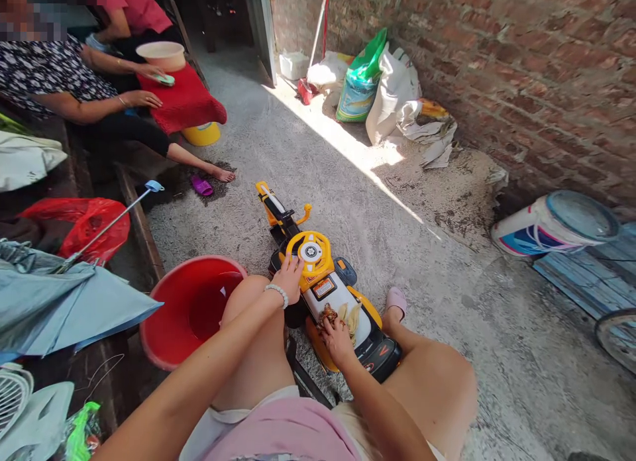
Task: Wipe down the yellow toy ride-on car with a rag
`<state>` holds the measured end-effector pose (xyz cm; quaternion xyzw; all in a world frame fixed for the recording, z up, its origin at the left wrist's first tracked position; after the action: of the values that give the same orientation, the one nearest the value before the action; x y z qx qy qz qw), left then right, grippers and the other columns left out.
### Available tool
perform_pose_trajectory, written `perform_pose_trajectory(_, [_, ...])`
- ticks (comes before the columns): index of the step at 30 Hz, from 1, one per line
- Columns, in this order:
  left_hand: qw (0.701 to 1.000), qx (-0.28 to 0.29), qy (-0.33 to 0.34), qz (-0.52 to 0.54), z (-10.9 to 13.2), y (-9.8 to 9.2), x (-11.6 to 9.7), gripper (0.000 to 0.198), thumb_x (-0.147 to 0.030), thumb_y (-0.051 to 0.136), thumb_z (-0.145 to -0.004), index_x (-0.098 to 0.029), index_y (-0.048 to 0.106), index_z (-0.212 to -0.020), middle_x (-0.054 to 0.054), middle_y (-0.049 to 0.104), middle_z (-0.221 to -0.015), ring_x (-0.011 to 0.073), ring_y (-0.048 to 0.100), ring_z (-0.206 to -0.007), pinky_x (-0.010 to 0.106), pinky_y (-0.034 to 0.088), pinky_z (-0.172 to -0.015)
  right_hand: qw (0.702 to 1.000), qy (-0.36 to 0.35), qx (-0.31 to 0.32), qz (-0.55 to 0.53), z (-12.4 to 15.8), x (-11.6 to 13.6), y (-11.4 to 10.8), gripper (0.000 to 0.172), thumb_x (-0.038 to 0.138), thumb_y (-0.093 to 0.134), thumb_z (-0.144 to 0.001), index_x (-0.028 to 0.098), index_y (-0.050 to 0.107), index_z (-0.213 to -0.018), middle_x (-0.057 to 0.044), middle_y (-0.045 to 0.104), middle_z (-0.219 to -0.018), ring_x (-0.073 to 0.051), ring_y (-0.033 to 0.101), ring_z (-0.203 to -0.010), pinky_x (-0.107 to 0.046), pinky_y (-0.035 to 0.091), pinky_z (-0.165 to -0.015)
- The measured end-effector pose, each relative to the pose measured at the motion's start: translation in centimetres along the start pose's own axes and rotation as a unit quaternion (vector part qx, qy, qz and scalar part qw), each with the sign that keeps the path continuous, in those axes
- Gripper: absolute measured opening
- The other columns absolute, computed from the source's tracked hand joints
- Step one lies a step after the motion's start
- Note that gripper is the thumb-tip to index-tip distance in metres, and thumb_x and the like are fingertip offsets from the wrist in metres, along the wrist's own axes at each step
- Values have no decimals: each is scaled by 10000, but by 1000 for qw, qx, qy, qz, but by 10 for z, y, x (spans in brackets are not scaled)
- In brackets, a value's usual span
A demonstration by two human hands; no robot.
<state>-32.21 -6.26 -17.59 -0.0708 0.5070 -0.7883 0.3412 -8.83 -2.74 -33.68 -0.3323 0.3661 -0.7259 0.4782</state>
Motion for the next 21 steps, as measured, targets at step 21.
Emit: perform_pose_trajectory(21, [1000,-4,-8,9,-1,2,-1,985,-176,651,-823,-161,155,-1673,165,101,-1765,362,-66,-1628,546,331,-1245,923,350,62,-146,10,-99,-26,499,292,412,-1006,34,586,-1396,-285,665,-1273,-317,694,-1151,-407,511,-950])
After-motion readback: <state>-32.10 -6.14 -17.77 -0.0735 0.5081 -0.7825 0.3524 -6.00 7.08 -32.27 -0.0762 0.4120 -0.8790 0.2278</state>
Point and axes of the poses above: each hand's wrist, its own z-axis away from the middle knuckle, its own y-axis out of the palm, x = y × z, the point moved 4 cm from there along -z, towards the middle knuckle
